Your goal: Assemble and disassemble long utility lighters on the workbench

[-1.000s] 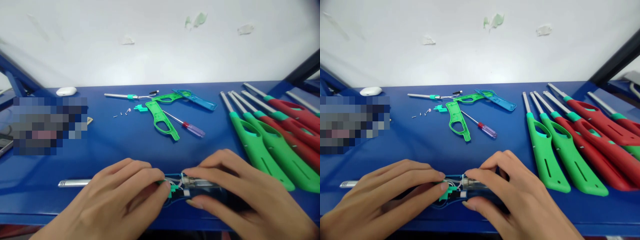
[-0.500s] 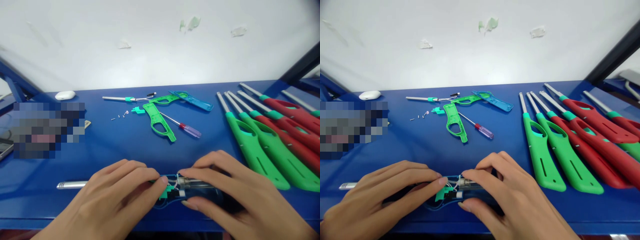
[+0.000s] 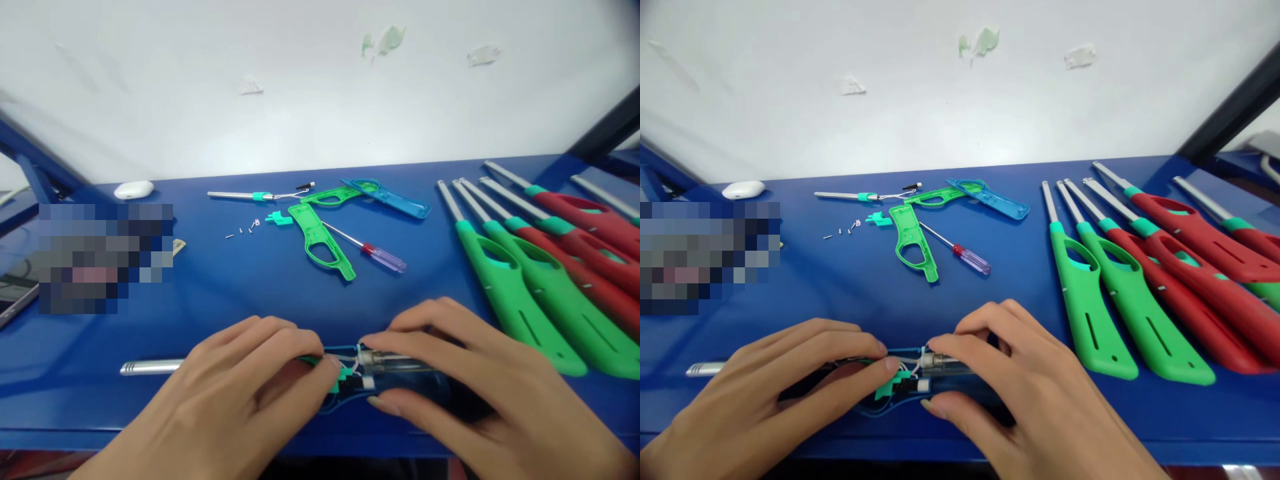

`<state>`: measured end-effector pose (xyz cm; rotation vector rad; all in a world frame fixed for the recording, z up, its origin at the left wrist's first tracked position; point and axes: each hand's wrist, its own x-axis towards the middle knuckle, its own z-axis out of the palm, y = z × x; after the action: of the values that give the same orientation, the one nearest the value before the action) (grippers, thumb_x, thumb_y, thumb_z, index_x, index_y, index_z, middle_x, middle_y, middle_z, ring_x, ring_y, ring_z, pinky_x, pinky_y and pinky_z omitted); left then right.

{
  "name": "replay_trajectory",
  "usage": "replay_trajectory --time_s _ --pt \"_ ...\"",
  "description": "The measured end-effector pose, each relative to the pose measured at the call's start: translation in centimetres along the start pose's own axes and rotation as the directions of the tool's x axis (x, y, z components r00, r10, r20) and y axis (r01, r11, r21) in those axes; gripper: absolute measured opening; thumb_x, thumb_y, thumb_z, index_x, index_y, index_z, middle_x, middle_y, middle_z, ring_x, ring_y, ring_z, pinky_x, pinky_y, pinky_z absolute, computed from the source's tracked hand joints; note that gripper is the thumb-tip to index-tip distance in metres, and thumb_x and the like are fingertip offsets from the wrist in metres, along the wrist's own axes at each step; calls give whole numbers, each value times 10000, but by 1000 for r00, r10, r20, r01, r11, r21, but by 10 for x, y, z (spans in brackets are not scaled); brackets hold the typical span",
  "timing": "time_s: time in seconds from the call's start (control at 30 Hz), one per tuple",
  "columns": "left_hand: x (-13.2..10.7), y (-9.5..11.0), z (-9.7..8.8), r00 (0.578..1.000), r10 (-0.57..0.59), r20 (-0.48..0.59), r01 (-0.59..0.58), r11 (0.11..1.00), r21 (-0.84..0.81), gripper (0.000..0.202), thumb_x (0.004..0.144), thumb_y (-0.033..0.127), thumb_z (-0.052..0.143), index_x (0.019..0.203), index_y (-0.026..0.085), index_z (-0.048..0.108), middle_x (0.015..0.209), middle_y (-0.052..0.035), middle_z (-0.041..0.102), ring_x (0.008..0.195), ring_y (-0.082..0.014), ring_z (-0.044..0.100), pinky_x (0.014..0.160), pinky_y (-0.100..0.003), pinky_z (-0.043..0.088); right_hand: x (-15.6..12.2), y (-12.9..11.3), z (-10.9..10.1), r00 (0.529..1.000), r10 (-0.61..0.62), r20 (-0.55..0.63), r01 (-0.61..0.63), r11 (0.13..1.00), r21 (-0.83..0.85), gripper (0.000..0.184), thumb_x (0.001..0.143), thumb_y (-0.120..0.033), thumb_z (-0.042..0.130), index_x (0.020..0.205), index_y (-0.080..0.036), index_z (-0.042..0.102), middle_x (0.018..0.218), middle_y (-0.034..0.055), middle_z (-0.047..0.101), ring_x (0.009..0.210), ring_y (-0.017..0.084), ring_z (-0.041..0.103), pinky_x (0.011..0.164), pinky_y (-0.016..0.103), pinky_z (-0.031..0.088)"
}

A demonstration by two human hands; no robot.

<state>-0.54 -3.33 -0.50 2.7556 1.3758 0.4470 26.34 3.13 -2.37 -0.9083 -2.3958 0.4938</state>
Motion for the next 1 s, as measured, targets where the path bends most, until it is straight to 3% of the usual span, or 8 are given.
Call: replay_trajectory --time_s 0.3,0.6,0.83,1.0 --pt "2 -3 -3 1000 26 14 -26 1000 -14 371 1155 209 315 1275 289 657 1130 -5 694 952 -153 654 881 -266 536 1 1 2 1000 -16 -16 15 999 -28 186 1005 -473 661 1178 -407 661 1067 -78 681 935 56 712 849 77 542" --pt "0 -6 -4 998 60 -7 -60 997 -52 402 1151 175 300 1331 256 650 1195 -22 699 1065 -164 644 978 -267 526 1 2 1 1000 -19 -17 18 999 -35 184 1011 -477 651 1182 -408 658 1076 -74 682 950 57 712 861 79 542" --pt "2 -4 -2 999 -35 -29 32 992 -123 322 1075 167 521 1283 337 700 1131 28 745 950 -138 714 942 -231 574 2 2 1 1000 -24 -15 23 999 -32 185 1008 -471 655 1182 -407 658 1072 -69 683 945 69 713 848 97 553" --pt "3 -2 0 994 -104 -40 94 975 -203 269 1060 192 563 1220 326 733 1084 36 763 888 -129 729 888 -216 592 2 0 0 1000 -26 1 26 999 -39 188 1018 -476 641 1194 -412 656 1071 -66 669 927 66 708 838 100 549"
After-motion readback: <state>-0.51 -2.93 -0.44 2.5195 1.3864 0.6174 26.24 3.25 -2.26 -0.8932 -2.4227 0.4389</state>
